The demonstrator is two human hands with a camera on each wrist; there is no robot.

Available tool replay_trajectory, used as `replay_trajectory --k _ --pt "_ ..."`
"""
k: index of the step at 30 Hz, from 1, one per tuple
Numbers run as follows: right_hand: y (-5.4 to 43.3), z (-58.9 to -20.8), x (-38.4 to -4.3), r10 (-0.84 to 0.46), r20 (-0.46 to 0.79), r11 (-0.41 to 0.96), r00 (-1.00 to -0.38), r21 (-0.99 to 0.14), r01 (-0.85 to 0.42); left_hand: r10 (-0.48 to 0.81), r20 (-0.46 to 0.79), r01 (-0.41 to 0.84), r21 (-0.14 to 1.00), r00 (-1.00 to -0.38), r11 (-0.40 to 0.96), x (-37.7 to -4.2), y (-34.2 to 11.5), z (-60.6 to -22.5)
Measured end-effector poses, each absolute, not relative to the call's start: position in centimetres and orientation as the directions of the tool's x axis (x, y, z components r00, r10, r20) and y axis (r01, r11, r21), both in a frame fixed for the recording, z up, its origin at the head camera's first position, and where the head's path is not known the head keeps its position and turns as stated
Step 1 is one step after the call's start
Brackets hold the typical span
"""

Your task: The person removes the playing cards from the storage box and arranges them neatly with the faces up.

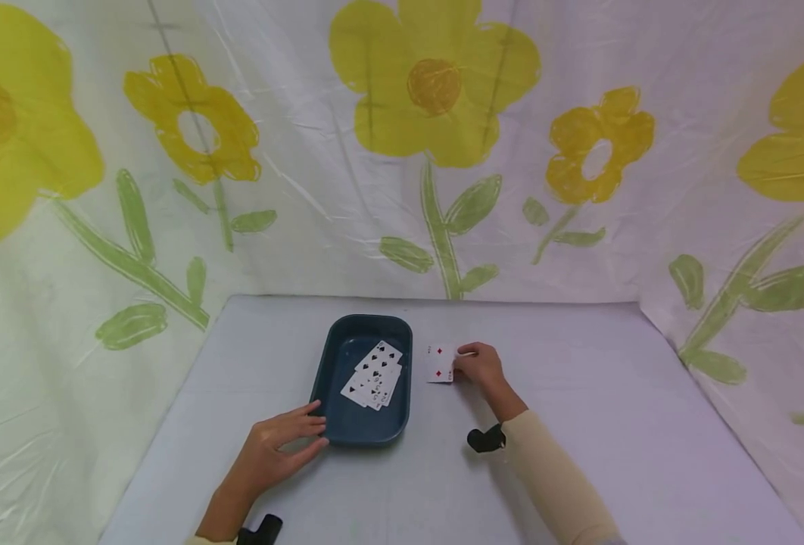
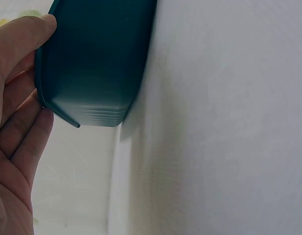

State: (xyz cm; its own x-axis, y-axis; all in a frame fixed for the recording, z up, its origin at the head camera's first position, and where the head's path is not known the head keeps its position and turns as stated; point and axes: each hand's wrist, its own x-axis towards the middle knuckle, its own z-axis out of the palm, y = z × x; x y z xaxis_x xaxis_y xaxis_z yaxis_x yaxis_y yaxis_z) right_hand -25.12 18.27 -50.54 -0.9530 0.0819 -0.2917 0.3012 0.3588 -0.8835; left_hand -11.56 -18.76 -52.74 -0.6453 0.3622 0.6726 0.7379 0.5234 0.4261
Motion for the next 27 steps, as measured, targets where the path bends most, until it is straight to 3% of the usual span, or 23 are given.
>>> replay_trajectory --k 17,27 --pt "19.4 -50.3 -24.4 0.085 -0.311 0.313 -0.947 -0.894 0.322 0.358 0.668 0.731 0.430 -0.653 0.530 -11.5 -18.7 -52.6" --pt "17.9 -47.8 -24.0 0.018 -0.299 0.202 -0.954 -0.934 0.296 0.359 0.664 0.728 0.432 -0.656 0.532 -11.5 -18.7 -52.6"
